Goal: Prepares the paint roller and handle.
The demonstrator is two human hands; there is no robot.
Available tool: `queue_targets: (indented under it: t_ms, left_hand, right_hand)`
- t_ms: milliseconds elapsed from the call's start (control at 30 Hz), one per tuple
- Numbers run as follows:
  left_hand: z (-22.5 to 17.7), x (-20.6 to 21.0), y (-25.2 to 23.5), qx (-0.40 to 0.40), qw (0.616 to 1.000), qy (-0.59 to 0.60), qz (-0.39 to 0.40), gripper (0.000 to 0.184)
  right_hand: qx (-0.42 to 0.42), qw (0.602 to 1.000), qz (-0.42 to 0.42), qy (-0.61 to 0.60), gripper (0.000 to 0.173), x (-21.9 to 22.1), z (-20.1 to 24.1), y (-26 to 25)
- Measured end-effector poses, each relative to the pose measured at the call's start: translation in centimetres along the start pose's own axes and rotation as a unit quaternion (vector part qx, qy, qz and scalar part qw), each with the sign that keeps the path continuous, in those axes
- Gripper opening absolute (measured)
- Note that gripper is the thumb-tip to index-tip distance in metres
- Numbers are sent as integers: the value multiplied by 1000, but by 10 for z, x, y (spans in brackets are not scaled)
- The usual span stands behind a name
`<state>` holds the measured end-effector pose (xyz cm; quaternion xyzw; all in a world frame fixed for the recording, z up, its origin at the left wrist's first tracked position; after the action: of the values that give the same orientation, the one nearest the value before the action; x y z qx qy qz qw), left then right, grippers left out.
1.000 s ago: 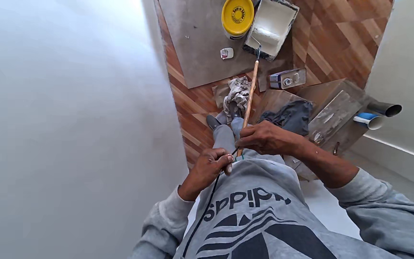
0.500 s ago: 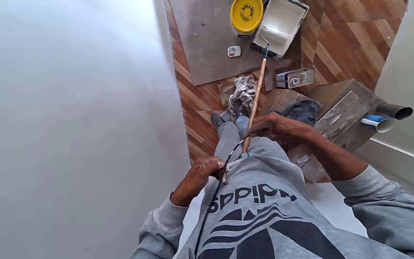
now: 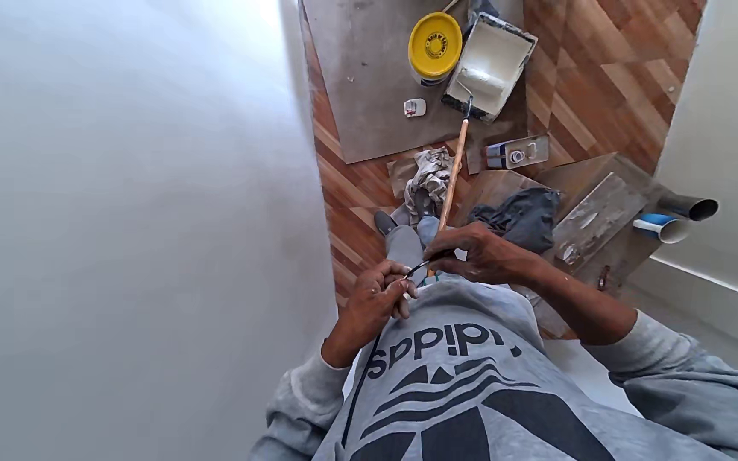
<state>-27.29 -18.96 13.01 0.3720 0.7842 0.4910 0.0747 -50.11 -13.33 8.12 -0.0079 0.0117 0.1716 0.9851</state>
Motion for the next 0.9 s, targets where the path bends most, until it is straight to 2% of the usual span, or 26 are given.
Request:
queue_targets:
  t_ms: [100, 233, 300, 367, 433, 467, 533, 567, 633, 733, 767, 833, 900]
  left_hand:
    - [-1, 10, 0, -6, 1000, -6, 26, 24]
    - [-2, 23, 0, 45, 999, 4, -17, 22]
    - [-3, 27, 2, 83, 994, -45, -63, 21]
    - [-2, 29, 5, 140, 972, -148, -115, 22]
    - [0, 30, 5, 189, 943, -231, -144, 23]
    - [2, 31, 5, 200, 936, -251, -143, 23]
    - [3, 34, 7, 191, 942, -253, -109, 24]
    - [3, 36, 7, 164, 956, -227, -86, 24]
    - [4, 33, 4, 102, 984, -135, -51, 24]
    - [11, 25, 3, 69, 997, -34, -12, 26]
    - [12, 24, 2, 72, 997, -16, -2, 27]
    - [12, 24, 0, 77, 997, 9, 9, 27]
    - [11, 23, 0, 77, 997, 25, 13, 27]
  right_hand:
    - [-17, 1000, -17, -16, 14, 12, 1, 5]
    - [-36, 997, -65, -10, 15, 21, 6, 8]
    - [-11, 995, -98, -27, 17, 26, 10, 10]
    - [64, 983, -136, -104, 17, 31, 11, 10]
    - [175, 946, -168, -213, 20, 40, 7, 6]
    - [238, 915, -176, -274, 21, 44, 1, 3]
    - [331, 846, -183, -375, 22, 49, -18, 3]
    - [342, 830, -196, -394, 23, 48, -25, 6]
    - [314, 846, -213, -376, 27, 36, -32, 11]
    - [223, 905, -212, -293, 34, 24, -26, 18]
    - [178, 930, -195, -254, 32, 19, -23, 20]
    - [100, 969, -139, -180, 16, 12, -12, 22]
    - [57, 987, -78, -127, 25, 11, 1, 21]
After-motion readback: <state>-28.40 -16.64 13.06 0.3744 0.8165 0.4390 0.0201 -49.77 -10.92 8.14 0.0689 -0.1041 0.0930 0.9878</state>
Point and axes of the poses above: each hand's wrist, its own y-axis away from the middle knuckle, its own x-axis out of the palm, z = x × y, the point moved 2 cm from there along -y, towards the middle knuckle, and after that the axes turned 8 degrees about -x, right-handed, at the moved point
